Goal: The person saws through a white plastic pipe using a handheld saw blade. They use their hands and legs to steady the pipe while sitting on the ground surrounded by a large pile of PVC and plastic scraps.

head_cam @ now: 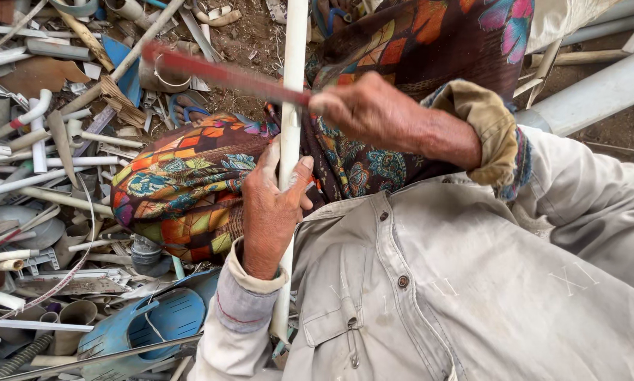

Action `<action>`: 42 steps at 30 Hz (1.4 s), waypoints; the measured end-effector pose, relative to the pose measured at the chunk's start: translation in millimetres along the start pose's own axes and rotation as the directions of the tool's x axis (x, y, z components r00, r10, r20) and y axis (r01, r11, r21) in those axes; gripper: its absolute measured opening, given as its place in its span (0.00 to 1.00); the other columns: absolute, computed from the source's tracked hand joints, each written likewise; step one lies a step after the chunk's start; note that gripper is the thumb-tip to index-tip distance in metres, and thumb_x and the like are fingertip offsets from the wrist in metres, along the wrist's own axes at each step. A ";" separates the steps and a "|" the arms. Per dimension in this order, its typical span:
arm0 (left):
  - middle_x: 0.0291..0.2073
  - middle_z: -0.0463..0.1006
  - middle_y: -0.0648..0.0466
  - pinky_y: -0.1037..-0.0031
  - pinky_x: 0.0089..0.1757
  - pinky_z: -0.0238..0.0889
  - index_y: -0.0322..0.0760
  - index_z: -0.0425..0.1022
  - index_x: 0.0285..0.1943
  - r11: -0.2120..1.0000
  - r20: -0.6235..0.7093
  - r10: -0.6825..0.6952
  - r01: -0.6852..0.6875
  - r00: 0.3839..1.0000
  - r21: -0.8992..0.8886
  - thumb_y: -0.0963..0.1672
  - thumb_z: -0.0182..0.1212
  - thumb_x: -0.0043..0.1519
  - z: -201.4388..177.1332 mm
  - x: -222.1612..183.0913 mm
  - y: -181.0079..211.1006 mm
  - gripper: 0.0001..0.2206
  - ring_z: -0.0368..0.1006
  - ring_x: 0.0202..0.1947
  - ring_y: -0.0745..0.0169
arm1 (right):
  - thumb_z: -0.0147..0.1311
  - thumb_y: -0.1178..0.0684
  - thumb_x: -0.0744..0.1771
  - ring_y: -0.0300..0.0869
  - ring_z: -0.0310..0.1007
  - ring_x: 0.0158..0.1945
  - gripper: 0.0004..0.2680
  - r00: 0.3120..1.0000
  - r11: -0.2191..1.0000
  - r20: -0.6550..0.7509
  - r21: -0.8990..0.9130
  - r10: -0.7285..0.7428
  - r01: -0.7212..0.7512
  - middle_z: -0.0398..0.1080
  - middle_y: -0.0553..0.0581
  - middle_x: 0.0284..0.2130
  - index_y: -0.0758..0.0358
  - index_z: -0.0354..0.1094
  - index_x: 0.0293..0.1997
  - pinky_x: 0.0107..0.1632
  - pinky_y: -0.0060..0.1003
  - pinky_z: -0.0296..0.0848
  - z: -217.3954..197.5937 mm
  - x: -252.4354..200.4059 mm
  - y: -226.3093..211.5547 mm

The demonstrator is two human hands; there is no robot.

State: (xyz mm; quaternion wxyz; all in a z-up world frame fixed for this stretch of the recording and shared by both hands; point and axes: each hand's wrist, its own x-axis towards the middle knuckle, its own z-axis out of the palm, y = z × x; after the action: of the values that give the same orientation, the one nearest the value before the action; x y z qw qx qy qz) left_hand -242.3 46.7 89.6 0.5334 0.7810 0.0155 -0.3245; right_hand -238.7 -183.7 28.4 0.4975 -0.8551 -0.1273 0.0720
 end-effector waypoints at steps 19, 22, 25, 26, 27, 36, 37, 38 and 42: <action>0.26 0.76 0.56 0.80 0.19 0.62 0.31 0.72 0.65 1.000 0.005 0.018 -0.018 1.000 -0.023 0.43 0.61 0.64 5.9 -0.6 -25.2 0.20 0.68 0.15 0.74 | 0.30 0.34 0.72 0.38 0.57 0.09 0.25 0.995 0.993 0.092 -0.115 0.037 -0.026 0.59 0.50 0.10 0.62 0.77 0.42 0.12 0.38 0.62 19.6 -4.2 34.7; 0.24 0.75 0.55 0.78 0.17 0.60 0.31 0.73 0.63 1.000 -0.008 -0.021 0.021 1.000 0.010 0.43 0.61 0.63 7.0 -0.3 -24.4 0.19 0.68 0.14 0.73 | 0.28 0.34 0.74 0.35 0.60 0.12 0.26 1.000 0.999 -0.012 -0.051 0.005 -0.006 0.61 0.49 0.12 0.64 0.76 0.44 0.13 0.35 0.64 13.7 3.5 36.7; 0.25 0.76 0.56 0.78 0.17 0.60 0.31 0.73 0.62 0.999 0.004 -0.050 0.050 0.999 -0.021 0.43 0.61 0.63 6.7 0.4 -23.6 0.18 0.69 0.14 0.73 | 0.29 0.34 0.74 0.36 0.58 0.10 0.26 0.998 0.995 0.051 -0.095 -0.023 0.028 0.61 0.49 0.11 0.64 0.77 0.47 0.13 0.34 0.63 20.0 -0.9 31.4; 0.25 0.76 0.56 0.78 0.18 0.61 0.31 0.73 0.63 0.999 0.006 -0.029 0.029 1.000 -0.015 0.43 0.61 0.63 7.3 -0.4 -25.0 0.19 0.69 0.14 0.73 | 0.30 0.34 0.73 0.37 0.57 0.09 0.25 0.995 0.991 0.102 -0.127 -0.022 0.035 0.61 0.50 0.09 0.64 0.77 0.47 0.12 0.35 0.63 24.3 -5.9 29.9; 0.25 0.76 0.57 0.79 0.18 0.62 0.32 0.72 0.64 1.000 0.018 -0.010 0.010 1.000 -0.010 0.43 0.61 0.63 8.5 -1.2 -26.6 0.20 0.69 0.14 0.73 | 0.30 0.34 0.73 0.36 0.58 0.10 0.25 0.998 0.993 0.070 -0.120 -0.003 0.012 0.61 0.49 0.10 0.63 0.77 0.46 0.13 0.35 0.63 21.3 -5.4 33.3; 0.25 0.76 0.56 0.79 0.19 0.63 0.33 0.71 0.65 1.000 -0.027 0.027 -0.027 0.999 0.003 0.44 0.61 0.63 10.1 1.9 -34.4 0.21 0.69 0.14 0.74 | 0.40 0.39 0.74 0.46 0.62 0.14 0.20 0.998 0.993 0.057 -0.112 -0.032 0.038 0.62 0.58 0.13 0.64 0.76 0.42 0.22 0.46 0.64 25.1 -6.4 13.9; 0.25 0.77 0.55 0.79 0.18 0.62 0.33 0.71 0.65 1.000 -0.037 0.000 -0.001 0.999 -0.023 0.44 0.61 0.63 9.5 3.3 -34.6 0.21 0.68 0.14 0.73 | 0.41 0.39 0.74 0.48 0.62 0.15 0.19 0.999 0.996 0.031 -0.090 -0.027 0.029 0.61 0.59 0.13 0.65 0.76 0.43 0.23 0.47 0.64 28.4 -2.9 10.5; 0.25 0.77 0.54 0.78 0.18 0.61 0.33 0.72 0.65 0.999 -0.046 -0.027 0.024 0.999 -0.049 0.43 0.60 0.63 8.3 4.4 -35.1 0.20 0.67 0.14 0.73 | 0.42 0.40 0.74 0.50 0.62 0.16 0.18 1.000 0.997 0.006 -0.068 -0.021 0.021 0.60 0.61 0.13 0.65 0.76 0.44 0.24 0.47 0.65 31.6 -2.0 7.0; 0.27 0.80 0.50 0.75 0.23 0.68 0.27 0.76 0.54 0.997 -0.040 0.036 -0.033 0.999 0.065 0.43 0.62 0.66 5.2 7.2 -41.4 0.13 0.74 0.17 0.69 | 0.45 0.40 0.73 0.49 0.65 0.18 0.17 0.989 0.991 0.125 -0.118 0.083 -0.068 0.65 0.59 0.15 0.62 0.77 0.38 0.24 0.46 0.67 42.8 -16.6 -4.0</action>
State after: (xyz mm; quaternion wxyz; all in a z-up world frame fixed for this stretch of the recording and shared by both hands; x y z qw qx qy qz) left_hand -254.5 57.8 50.6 0.5129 0.8045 0.0025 -0.2996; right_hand -265.8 -151.0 10.7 0.4358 -0.8796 -0.1307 0.1388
